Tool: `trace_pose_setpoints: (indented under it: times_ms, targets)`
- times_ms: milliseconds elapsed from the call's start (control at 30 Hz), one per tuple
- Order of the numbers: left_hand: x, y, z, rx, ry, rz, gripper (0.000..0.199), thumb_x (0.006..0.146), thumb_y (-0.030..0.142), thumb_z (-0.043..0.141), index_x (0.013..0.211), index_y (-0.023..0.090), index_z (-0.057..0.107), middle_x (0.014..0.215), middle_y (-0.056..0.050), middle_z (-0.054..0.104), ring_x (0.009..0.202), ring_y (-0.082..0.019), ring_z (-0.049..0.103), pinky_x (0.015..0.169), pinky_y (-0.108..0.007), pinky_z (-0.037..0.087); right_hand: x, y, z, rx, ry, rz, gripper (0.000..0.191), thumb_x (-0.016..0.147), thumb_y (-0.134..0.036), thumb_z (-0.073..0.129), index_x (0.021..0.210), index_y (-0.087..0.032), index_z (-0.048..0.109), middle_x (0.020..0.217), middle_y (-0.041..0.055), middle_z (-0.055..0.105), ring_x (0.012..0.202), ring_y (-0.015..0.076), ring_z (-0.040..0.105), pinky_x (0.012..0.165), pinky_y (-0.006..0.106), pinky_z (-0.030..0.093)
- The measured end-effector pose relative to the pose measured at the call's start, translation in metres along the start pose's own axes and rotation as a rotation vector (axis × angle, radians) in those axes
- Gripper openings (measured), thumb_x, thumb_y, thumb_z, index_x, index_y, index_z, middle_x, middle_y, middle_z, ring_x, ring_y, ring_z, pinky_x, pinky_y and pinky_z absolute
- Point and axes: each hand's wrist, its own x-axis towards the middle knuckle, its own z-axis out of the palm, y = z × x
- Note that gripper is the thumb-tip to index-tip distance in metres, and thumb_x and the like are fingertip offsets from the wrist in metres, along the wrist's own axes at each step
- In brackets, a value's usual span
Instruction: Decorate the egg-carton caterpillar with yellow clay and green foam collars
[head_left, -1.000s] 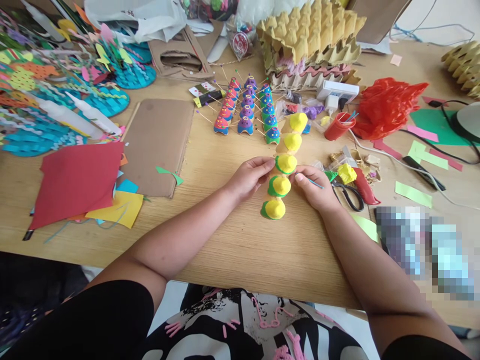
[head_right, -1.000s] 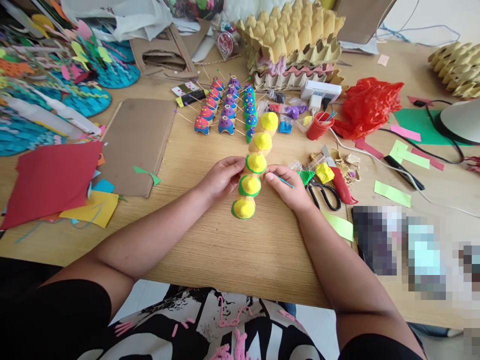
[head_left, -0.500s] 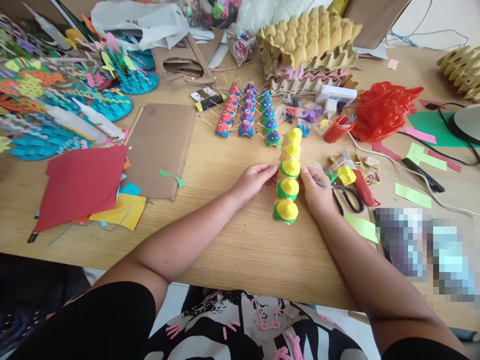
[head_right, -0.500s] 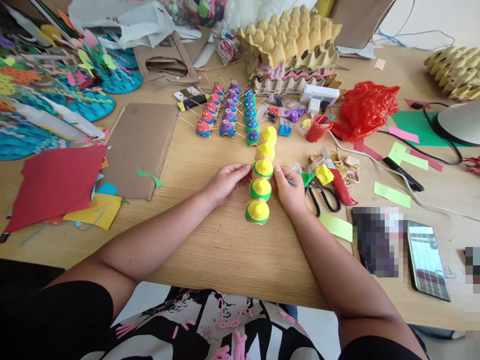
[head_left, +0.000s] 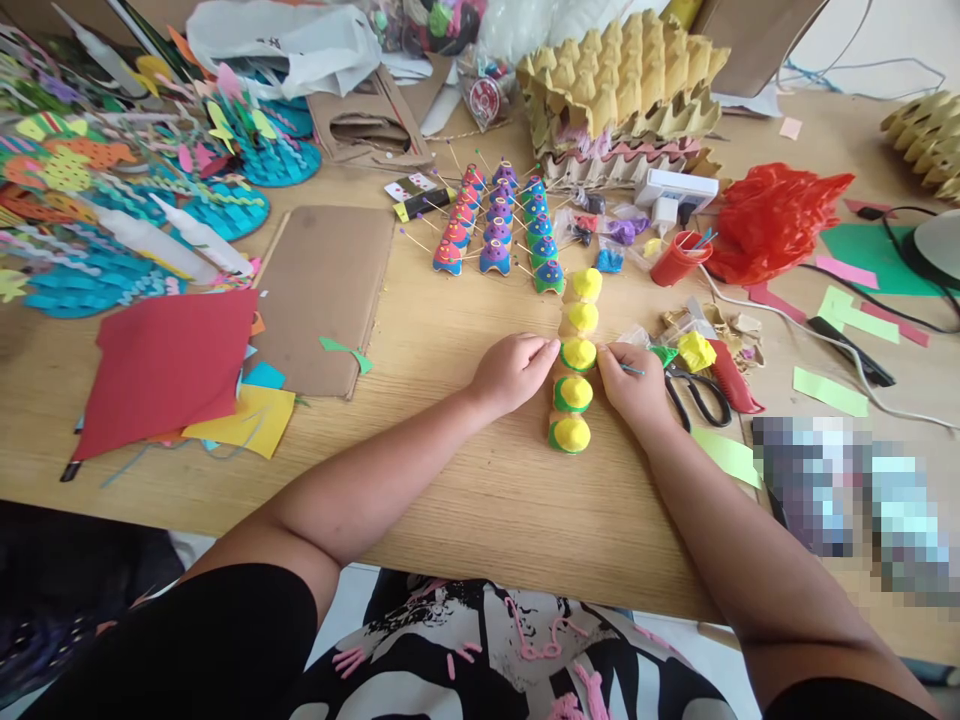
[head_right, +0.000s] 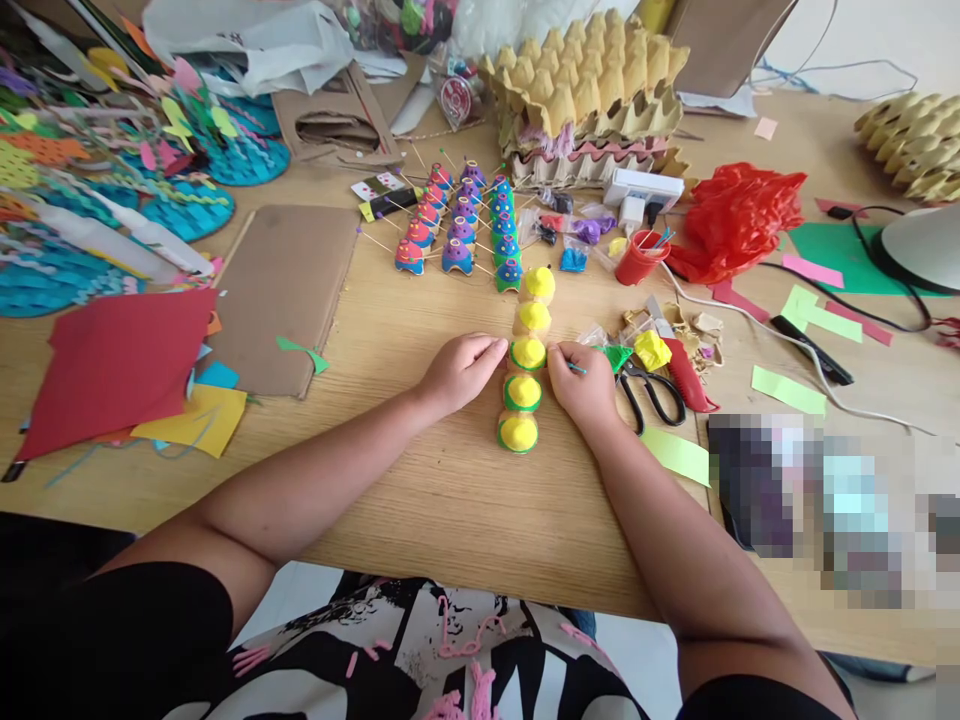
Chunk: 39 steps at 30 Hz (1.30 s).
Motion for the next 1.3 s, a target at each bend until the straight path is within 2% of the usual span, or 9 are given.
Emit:
trace_pose_setpoints:
  times_ms: [133, 300, 433, 700, 900, 1033, 1167, 1300]
  targets:
    - [0.0012, -0.0026, -0.0015, 0.310, -0.015, 0.072, 0.049, 0.110, 0.038, 0.038, 0.067, 0.022, 0.058, 0.074, -0.008, 0.069, 0.079, -0.023, 0.059, 0.081, -0.038, 0.040, -0.0009, 0.0019, 0.0005, -0.101, -0.049, 0.030, 0.042, 0.095, -0.042, 0.048, 0.058, -0.023, 0.046, 0.056, 0.0001, 0.047, 0.058, 0.0149, 0.043, 0.060, 0.034, 0.027]
    - [0.0016, -0.0057, -0.0016, 0.473, -0.005, 0.071, 0.051, 0.111, 0.038, 0.037, 0.073, 0.020, 0.066, 0.082, -0.011, 0.072, 0.087, -0.025, 0.061, 0.085, -0.040, 0.042, 0.0006, 0.0026, 0.0000, -0.224, -0.043, -0.002, 0.040, 0.097, -0.041, 0.051, 0.063, -0.022, 0.057, 0.060, 0.0035, 0.059, 0.061, 0.0178, 0.049, 0.060, 0.033, 0.030]
    - [0.0026, -0.0081, -0.0021, 0.501, 0.004, 0.068, 0.051, 0.111, 0.037, 0.037, 0.077, 0.019, 0.070, 0.087, -0.012, 0.072, 0.091, -0.026, 0.061, 0.087, -0.041, 0.043, 0.0032, 0.0048, 0.0006, -0.276, -0.057, -0.042, 0.041, 0.098, -0.042, 0.048, 0.062, -0.023, 0.054, 0.061, 0.0044, 0.060, 0.061, 0.0182, 0.048, 0.060, 0.034, 0.028]
    - [0.0030, -0.0072, -0.0032, 0.538, 0.026, 0.065, 0.052, 0.112, 0.038, 0.037, 0.075, 0.019, 0.068, 0.083, -0.012, 0.071, 0.087, -0.026, 0.060, 0.083, -0.040, 0.041, 0.0071, 0.0065, 0.0031, -0.270, -0.102, -0.074, 0.040, 0.101, -0.042, 0.046, 0.069, -0.023, 0.061, 0.074, 0.0084, 0.072, 0.071, 0.0217, 0.059, 0.065, 0.034, 0.033]
    - [0.0011, -0.0049, -0.0042, 0.508, 0.086, 0.035, 0.056, 0.112, 0.043, 0.036, 0.069, 0.021, 0.066, 0.078, -0.012, 0.072, 0.082, -0.026, 0.062, 0.079, -0.040, 0.040, 0.0073, 0.0023, 0.0047, -0.278, -0.159, -0.092, 0.041, 0.103, -0.043, 0.042, 0.066, -0.024, 0.049, 0.070, 0.0064, 0.066, 0.066, 0.0193, 0.049, 0.065, 0.035, 0.030]
    - [0.0018, -0.0069, -0.0042, 0.493, 0.110, 0.008, 0.056, 0.111, 0.043, 0.039, 0.068, 0.021, 0.065, 0.076, -0.012, 0.072, 0.082, -0.025, 0.063, 0.079, -0.039, 0.040, 0.0086, 0.0023, 0.0059, -0.279, -0.167, -0.109, 0.039, 0.103, -0.041, 0.043, 0.069, -0.024, 0.050, 0.073, 0.0064, 0.067, 0.070, 0.0201, 0.052, 0.066, 0.034, 0.031]
    - [0.0022, -0.0050, -0.0043, 0.512, 0.100, -0.014, 0.055, 0.112, 0.043, 0.039, 0.070, 0.020, 0.067, 0.080, -0.012, 0.075, 0.085, -0.026, 0.066, 0.081, -0.039, 0.041, 0.0083, 0.0015, 0.0055, -0.283, -0.184, -0.115, 0.040, 0.103, -0.041, 0.043, 0.068, -0.024, 0.051, 0.071, 0.0054, 0.066, 0.069, 0.0193, 0.051, 0.066, 0.034, 0.030]
    - [0.0008, 0.0003, -0.0038, 0.547, 0.058, -0.023, 0.059, 0.114, 0.041, 0.033, 0.072, 0.020, 0.069, 0.081, -0.011, 0.077, 0.085, -0.025, 0.069, 0.080, -0.039, 0.042, 0.0034, -0.0026, 0.0033, -0.290, -0.168, -0.058, 0.042, 0.102, -0.041, 0.044, 0.065, -0.023, 0.050, 0.069, 0.0043, 0.066, 0.064, 0.0171, 0.047, 0.064, 0.033, 0.028]
